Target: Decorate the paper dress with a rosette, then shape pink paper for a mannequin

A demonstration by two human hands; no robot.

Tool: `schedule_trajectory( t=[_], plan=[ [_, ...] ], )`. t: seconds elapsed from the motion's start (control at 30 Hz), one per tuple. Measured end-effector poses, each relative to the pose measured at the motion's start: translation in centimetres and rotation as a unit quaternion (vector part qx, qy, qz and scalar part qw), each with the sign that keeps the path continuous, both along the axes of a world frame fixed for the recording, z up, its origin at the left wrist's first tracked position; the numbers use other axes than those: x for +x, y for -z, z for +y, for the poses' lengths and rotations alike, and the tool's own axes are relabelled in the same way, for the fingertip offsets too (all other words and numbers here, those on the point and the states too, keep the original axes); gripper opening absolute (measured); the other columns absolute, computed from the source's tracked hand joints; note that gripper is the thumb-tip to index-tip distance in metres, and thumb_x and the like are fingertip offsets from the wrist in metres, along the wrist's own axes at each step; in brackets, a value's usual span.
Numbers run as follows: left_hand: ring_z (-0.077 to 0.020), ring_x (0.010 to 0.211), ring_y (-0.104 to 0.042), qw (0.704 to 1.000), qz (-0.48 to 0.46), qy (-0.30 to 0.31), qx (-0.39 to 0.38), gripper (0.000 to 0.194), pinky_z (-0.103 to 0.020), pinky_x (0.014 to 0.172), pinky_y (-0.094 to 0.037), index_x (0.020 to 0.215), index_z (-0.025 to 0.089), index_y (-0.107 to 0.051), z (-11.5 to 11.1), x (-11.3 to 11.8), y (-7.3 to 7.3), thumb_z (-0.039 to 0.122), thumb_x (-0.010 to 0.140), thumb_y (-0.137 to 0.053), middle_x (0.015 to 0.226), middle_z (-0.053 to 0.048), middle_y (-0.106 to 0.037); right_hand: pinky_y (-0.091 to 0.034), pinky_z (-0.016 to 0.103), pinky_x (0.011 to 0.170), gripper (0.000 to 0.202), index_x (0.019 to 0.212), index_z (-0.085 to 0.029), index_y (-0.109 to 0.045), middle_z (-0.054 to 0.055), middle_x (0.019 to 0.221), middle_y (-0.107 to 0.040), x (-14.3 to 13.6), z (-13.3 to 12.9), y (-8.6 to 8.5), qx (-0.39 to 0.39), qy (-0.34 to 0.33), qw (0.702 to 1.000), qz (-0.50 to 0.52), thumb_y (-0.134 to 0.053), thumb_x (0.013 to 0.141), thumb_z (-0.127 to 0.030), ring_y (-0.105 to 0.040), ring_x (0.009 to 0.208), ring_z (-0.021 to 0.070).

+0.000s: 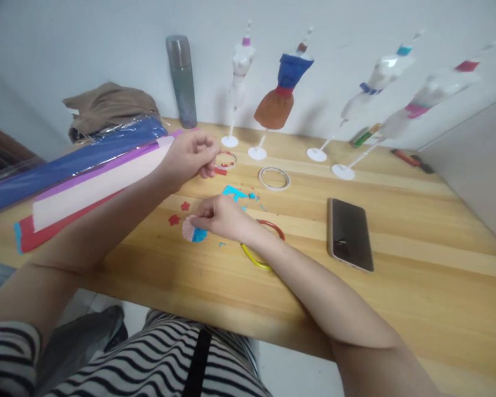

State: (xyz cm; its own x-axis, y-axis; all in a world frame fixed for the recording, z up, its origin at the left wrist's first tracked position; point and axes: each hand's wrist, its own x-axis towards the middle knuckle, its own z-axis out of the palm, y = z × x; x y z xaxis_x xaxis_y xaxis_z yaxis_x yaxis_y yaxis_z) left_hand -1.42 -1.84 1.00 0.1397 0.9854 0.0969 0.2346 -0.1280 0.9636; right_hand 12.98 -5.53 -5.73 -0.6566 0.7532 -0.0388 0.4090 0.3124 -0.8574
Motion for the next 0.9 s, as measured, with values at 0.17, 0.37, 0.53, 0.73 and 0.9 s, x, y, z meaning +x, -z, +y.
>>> schedule_trajectory(
  t=[0.17,0.37,0.53,0.73,0.9],
  plan=[
    [-0.0059,0.052,-0.03,0.991,0.129,-0.025,0.024,0.04,-0.026,0.052,-0.022,0.059,0.02,-0.043,1.2,-2.3,4.1,0.006,0.093,-0.058,0.044,0.011,-0.035,-0.041,0.033,0.067,0.012,0.081,-0.02,-0.071,0.009,0.088,-0.075,0.4,0.8,-0.2,0.228,0.106,0.955,-0.157,-0.062,0.09,-0.02,-0.064,0.074,0.0224],
    [-0.0075,0.053,-0.026,0.987,0.159,-0.031,-0.017,0.05,-0.028,0.054,-0.02,0.052,0.023,-0.037,2.4,-3.8,5.8,0.015,0.099,-0.054,0.043,0.009,-0.029,-0.036,0.038,0.068,0.025,0.07,-0.027,-0.051,0.008,0.071,-0.064,2.8,3.1,-1.1,0.279,0.192,0.925,-0.169,-0.053,0.096,-0.027,-0.056,0.067,0.0263],
    [-0.0067,0.049,-0.025,0.982,0.185,-0.026,0.007,0.065,-0.029,0.054,-0.02,0.045,0.023,-0.031,2.7,-4.6,6.7,0.037,0.103,-0.057,0.04,0.007,-0.026,-0.028,0.036,0.066,0.04,0.06,-0.028,-0.036,0.004,0.059,-0.05,4.1,4.7,-0.6,0.236,0.267,0.92,-0.161,-0.051,0.097,-0.031,-0.045,0.06,0.0217],
    [-0.0142,0.067,-0.052,0.98,0.143,-0.044,0.129,0.029,-0.028,0.064,-0.038,0.066,0.02,-0.059,3.5,-5.3,7.0,0.03,0.092,-0.055,0.067,-0.001,-0.062,-0.031,0.035,0.063,0.047,0.055,-0.027,-0.037,0.001,0.053,-0.044,7.3,7.3,-1.2,0.216,0.349,0.901,-0.138,-0.049,0.1,-0.034,-0.042,0.054,0.0188],
    [-0.0135,0.058,-0.038,0.966,0.225,-0.039,0.122,0.037,-0.03,0.06,-0.029,0.055,0.022,-0.041,3.2,-5.7,7.4,0.033,0.089,-0.053,0.054,0.002,-0.042,-0.043,0.036,0.071,0.017,0.075,-0.024,-0.057,0.006,0.073,-0.067,8.6,8.2,-0.8,0.212,0.354,0.902,-0.127,-0.053,0.091,-0.021,-0.062,0.071,0.0242]
  ],
)
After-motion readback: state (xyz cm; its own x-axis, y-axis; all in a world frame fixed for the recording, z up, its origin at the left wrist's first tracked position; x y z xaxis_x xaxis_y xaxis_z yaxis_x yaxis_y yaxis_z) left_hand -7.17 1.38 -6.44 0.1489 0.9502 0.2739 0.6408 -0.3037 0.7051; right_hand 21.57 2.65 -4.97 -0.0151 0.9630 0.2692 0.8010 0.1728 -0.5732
